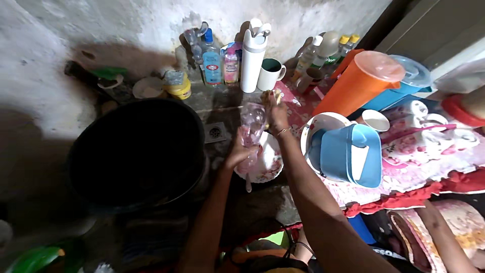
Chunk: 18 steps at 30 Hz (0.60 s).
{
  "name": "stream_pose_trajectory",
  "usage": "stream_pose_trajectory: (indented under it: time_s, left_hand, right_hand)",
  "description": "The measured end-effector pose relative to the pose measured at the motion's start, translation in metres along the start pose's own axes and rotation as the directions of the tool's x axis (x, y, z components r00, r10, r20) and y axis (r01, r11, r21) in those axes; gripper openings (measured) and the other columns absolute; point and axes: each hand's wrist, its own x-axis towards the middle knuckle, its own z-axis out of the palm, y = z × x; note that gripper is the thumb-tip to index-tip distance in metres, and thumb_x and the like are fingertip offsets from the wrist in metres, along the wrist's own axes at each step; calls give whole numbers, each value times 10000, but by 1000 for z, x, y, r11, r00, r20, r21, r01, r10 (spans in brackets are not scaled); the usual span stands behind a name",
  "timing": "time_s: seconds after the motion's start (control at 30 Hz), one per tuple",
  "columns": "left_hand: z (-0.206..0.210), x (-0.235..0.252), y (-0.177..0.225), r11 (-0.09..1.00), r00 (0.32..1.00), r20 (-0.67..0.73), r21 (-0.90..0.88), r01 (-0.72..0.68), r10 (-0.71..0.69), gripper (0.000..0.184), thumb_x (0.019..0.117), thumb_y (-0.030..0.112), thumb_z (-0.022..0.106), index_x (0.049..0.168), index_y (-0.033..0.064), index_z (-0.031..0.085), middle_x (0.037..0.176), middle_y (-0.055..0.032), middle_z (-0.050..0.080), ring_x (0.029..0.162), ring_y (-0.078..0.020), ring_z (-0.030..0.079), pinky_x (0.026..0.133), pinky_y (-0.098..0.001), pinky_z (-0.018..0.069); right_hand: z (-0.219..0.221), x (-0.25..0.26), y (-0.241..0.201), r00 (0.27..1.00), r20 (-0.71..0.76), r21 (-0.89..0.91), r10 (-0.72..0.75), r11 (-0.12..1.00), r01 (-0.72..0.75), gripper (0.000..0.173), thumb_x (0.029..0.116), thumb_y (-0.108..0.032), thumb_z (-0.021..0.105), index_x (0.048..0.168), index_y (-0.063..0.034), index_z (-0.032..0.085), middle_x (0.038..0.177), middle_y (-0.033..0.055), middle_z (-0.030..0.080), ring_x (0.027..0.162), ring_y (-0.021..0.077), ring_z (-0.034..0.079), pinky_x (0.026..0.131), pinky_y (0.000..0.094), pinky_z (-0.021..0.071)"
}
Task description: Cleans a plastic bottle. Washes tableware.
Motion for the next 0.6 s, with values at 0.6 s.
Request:
stream_pose_trajectory:
  time_s: [0.6]
  left_hand:
    - [-2,-5,5,978,993,-101,-196,-77,58,858,807,8,813,1522,-13,340,1319,-217,605,1180,-253,627,1016,-424,530]
  right_hand:
    - [4,-17,1,958,196,364,208,892,-268,351,1104,-421,390,1187,-126,562,829,-28,623,667,33,605,590,231,543]
